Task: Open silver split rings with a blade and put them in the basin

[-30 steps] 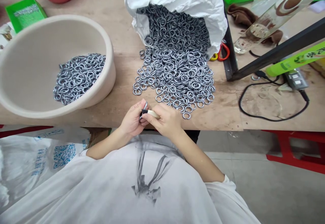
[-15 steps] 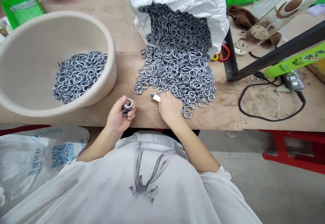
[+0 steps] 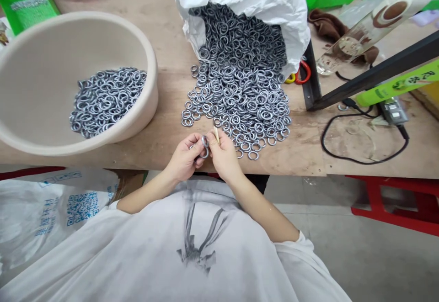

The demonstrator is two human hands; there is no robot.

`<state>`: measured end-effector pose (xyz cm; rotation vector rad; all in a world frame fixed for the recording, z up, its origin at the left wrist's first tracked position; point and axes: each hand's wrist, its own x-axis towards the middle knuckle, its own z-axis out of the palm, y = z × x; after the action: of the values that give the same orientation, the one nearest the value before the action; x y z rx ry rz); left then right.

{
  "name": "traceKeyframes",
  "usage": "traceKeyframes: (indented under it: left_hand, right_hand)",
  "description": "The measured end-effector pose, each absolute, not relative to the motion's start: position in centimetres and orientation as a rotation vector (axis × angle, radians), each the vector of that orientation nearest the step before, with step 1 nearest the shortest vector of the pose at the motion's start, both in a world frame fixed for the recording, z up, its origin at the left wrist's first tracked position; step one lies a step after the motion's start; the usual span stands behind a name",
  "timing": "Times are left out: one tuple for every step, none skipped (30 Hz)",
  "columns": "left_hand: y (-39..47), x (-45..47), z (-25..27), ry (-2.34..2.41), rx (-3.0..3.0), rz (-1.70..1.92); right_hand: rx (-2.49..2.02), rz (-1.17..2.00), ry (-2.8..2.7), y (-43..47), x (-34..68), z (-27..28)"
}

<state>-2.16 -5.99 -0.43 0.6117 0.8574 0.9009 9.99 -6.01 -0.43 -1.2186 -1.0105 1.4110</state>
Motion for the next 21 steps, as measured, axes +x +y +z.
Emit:
traceKeyframes:
  left_hand:
    - [-6.1, -1.9, -0.7, 0.859, 0.622, 0.916]
    - [-6.2, -1.7, -0.8, 0.863, 0.632, 0.930]
    - [-6.2, -1.6, -0.9, 0.868, 0.643, 0.943]
    - [-6.2, -1.6, -0.9, 0.872, 0.656, 0.953]
    - [-6.2, -1.7, -0.8, 0.874, 0.669, 0.954]
    - [-6.1, -1.8, -0.7, 0.878, 0.679, 0.948]
    - [-6.0, -1.8, -0.5, 0.884, 0.683, 0.935]
    - [-5.9, -1.9, -0.4, 0.892, 0.681, 0.920]
    - [-5.9, -2.0, -0.3, 0.901, 0.673, 0.907]
    - [-5.9, -2.0, -0.2, 0.909, 0.663, 0.897]
    - [-5.9, -2.0, -0.1, 0.914, 0.650, 0.889]
    - [-5.9, -2.0, 0.0, 0.917, 0.638, 0.879]
    - [-5.9, -1.9, 0.0, 0.916, 0.627, 0.868]
    - [-5.9, -1.8, 0.1, 0.916, 0.615, 0.858]
    - [-6.0, -1.8, 0.3, 0.916, 0.603, 0.845]
    - [-6.0, -1.8, 0.5, 0.916, 0.591, 0.831]
    - [-6.0, -1.8, 0.7, 0.919, 0.577, 0.817]
    - [-5.9, -1.9, 0.9, 0.922, 0.562, 0.803]
    - [-5.9, -2.0, 1.2, 0.925, 0.546, 0.794]
    - [-5.8, -2.1, 1.4, 0.929, 0.529, 0.787]
    - [-5.8, -2.2, 1.7, 0.933, 0.512, 0.785]
  right_hand:
    - [-1.220, 1.377, -1.014, -6.2, 9.7, -0.6]
    - [-1.226, 1.344, -1.023, -6.4, 9.4, -0.8]
    - [-1.238, 1.301, -1.040, -6.5, 9.3, -0.9]
    - [-1.255, 1.239, -1.062, -6.6, 9.3, -0.9]
    - [-1.273, 1.164, -1.094, -6.7, 9.4, -0.9]
    - [-1.288, 1.087, -1.136, -6.8, 9.6, -0.8]
    - [-1.297, 1.019, -1.190, -6.8, 9.8, -0.7]
    - [-1.297, 0.968, -1.256, -6.8, 10.1, -0.6]
    - [-1.291, 0.929, -1.329, -6.8, 10.4, -0.5]
    - [-1.283, 0.898, -1.402, -6.8, 10.6, -0.3]
    - [-1.276, 0.871, -1.466, -6.8, 10.9, -0.2]
    - [-1.274, 0.854, -1.509, -6.7, 11.1, -0.2]
    - [-1.274, 0.863, -1.523, -6.6, 11.2, -0.2]
    - [-1.272, 0.899, -1.511, -6.4, 11.4, -0.2]
    - [-1.269, 0.948, -1.482, -6.3, 11.5, -0.2]
    - [-1.266, 0.988, -1.453, -6.2, 11.7, -0.2]
    - [-1.271, 1.000, -1.440, -6.1, 11.9, -0.2]
    - [-1.283, 0.972, -1.460, -6.1, 12.1, -0.1]
    - [-1.297, 0.910, -1.517, -6.2, 12.3, 0.0]
    - [-1.306, 0.828, -1.598, -6.3, 12.6, 0.2]
    - [-1.306, 0.747, -1.685, -6.5, 12.7, 0.4]
